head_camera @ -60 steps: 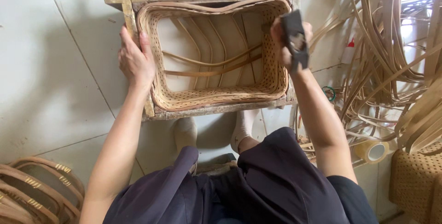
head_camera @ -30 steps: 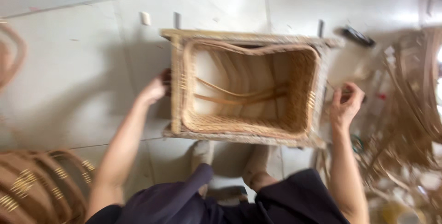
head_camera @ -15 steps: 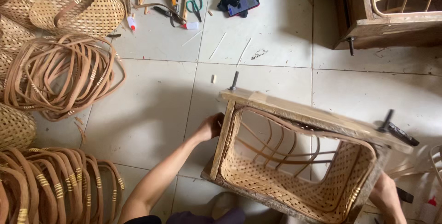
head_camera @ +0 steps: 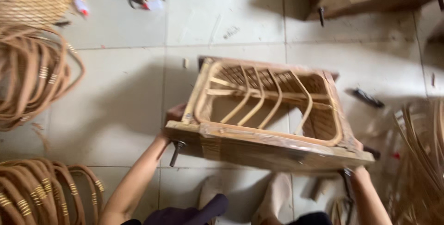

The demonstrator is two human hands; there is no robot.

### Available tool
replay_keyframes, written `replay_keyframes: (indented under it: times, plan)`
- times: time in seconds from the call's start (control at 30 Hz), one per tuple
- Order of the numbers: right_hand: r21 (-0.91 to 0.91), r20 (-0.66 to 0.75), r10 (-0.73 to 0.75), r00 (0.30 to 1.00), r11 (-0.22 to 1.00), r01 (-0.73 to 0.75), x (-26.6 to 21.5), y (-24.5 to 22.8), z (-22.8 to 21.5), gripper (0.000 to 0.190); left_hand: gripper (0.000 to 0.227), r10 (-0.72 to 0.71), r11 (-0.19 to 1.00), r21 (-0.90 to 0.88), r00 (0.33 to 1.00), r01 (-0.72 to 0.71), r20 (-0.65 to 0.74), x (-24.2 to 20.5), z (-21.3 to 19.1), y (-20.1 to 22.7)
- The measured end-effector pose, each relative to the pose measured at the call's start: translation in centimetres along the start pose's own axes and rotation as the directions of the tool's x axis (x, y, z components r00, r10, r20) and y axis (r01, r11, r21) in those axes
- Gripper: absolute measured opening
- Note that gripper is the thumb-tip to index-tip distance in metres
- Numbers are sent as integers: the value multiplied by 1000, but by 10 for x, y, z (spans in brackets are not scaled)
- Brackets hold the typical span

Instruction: The person inserts thin wooden strips into a rectangular basket frame and secures them by tapping with a hammer. They repeatedly adjust the strips and hammer the edges to fit the frame.

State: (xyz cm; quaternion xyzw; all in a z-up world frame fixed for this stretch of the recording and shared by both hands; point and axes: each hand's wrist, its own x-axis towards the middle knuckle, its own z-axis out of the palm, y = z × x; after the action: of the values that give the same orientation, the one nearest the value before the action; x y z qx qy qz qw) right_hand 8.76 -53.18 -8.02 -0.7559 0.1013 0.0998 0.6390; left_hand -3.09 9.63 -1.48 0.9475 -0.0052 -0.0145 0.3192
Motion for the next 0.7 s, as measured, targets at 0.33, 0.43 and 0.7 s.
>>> replay_keyframes:
  times: [0.33, 0.43, 0.7]
  plan:
    - [-517, 95, -233, 968, 819, 248, -16, 61, 38, 30, 36, 319, 862, 465, 929, -201, -188, -18, 38, -38]
    - [-702, 287, -587, 757, 409, 583, -15, 70, 37, 43, 34, 189, 911, 406, 949, -74, -251, -8, 34, -43]
    - [-728, 172, -528, 832, 501, 468, -51, -5, 54, 38, 53, 219, 931, 348, 934, -114, -281, 108, 26, 47]
